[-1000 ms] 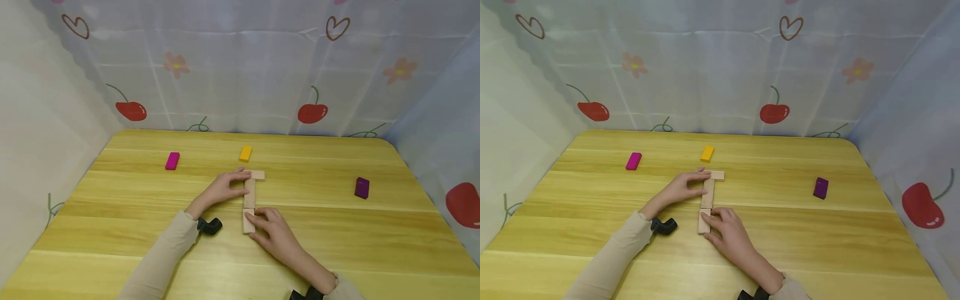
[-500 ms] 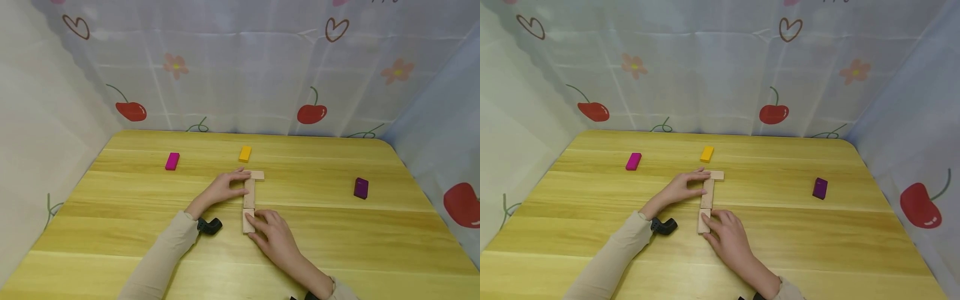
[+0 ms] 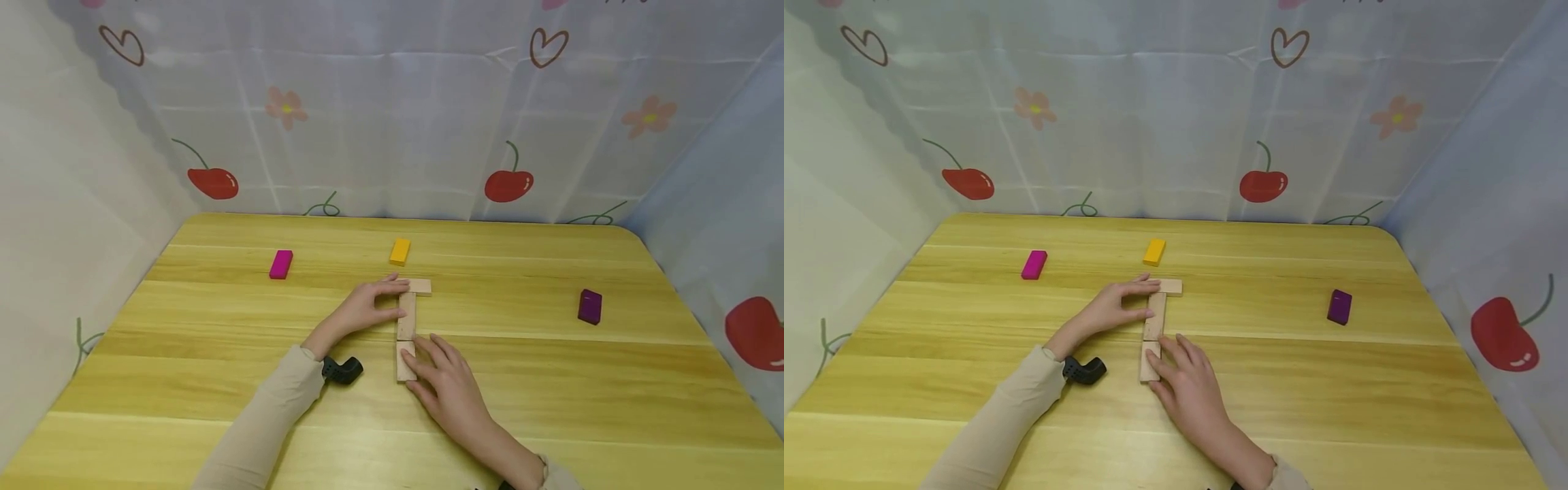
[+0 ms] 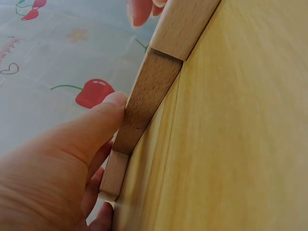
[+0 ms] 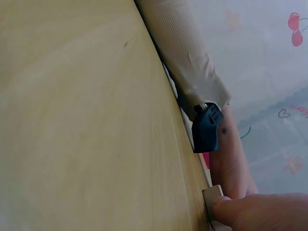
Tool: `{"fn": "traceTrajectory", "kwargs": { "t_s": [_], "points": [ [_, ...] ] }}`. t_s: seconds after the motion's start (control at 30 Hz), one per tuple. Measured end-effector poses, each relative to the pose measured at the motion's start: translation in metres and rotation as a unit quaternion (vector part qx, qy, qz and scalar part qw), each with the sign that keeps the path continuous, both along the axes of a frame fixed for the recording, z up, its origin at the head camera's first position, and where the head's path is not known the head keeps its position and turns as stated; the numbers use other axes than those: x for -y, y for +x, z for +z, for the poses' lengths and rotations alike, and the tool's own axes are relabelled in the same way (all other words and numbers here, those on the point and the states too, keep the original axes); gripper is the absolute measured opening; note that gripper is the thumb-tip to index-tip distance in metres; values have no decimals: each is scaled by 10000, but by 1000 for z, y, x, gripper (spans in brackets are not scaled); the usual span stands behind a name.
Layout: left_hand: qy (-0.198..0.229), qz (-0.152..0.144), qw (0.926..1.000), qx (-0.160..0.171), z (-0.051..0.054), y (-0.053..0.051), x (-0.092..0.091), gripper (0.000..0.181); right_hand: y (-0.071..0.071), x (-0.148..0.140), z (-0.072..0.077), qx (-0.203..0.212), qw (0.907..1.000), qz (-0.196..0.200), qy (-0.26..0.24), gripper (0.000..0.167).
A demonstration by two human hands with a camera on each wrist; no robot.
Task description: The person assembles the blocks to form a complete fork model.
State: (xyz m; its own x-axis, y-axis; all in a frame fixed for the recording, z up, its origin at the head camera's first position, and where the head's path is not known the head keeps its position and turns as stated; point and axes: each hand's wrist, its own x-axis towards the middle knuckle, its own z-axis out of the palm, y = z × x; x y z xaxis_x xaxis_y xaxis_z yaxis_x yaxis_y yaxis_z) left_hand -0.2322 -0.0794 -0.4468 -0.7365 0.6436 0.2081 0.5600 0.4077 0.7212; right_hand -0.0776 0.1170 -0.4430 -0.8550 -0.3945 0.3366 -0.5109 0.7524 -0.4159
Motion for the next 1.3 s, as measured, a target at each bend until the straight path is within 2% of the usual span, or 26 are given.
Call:
{"fn": "traceTrajectory", "kwargs": {
  "t_s": [0.2, 0.6, 0.87, 1.13, 1.23, 1.3],
  "points": [
    [-28, -23, 10000, -23, 2, 0, 0, 50, 1, 0, 1, 119, 9998, 67, -166, 49],
    [11, -84, 9999, -65, 8, -2, 3, 47, -3, 2, 5, 15, 9998, -27, -217, 50],
    [-157, 8, 9995, -289, 5, 3, 1, 46, -4, -3, 5, 499, 9961, 152, -713, 53],
    [-173, 107, 9985, -503, 4, 10, -1, 49, -23, -34, 17, 525, 9893, -215, -1346, 47],
    [-63, 9, 9988, -495, 4, 12, -1, 50, -34, -54, 23, 447, 9863, -409, -1531, 46],
    [-21, -104, 9988, -473, 4, 15, 0, 53, -40, -68, 26, 255, 9848, -508, -1640, 44]
  ]
}}
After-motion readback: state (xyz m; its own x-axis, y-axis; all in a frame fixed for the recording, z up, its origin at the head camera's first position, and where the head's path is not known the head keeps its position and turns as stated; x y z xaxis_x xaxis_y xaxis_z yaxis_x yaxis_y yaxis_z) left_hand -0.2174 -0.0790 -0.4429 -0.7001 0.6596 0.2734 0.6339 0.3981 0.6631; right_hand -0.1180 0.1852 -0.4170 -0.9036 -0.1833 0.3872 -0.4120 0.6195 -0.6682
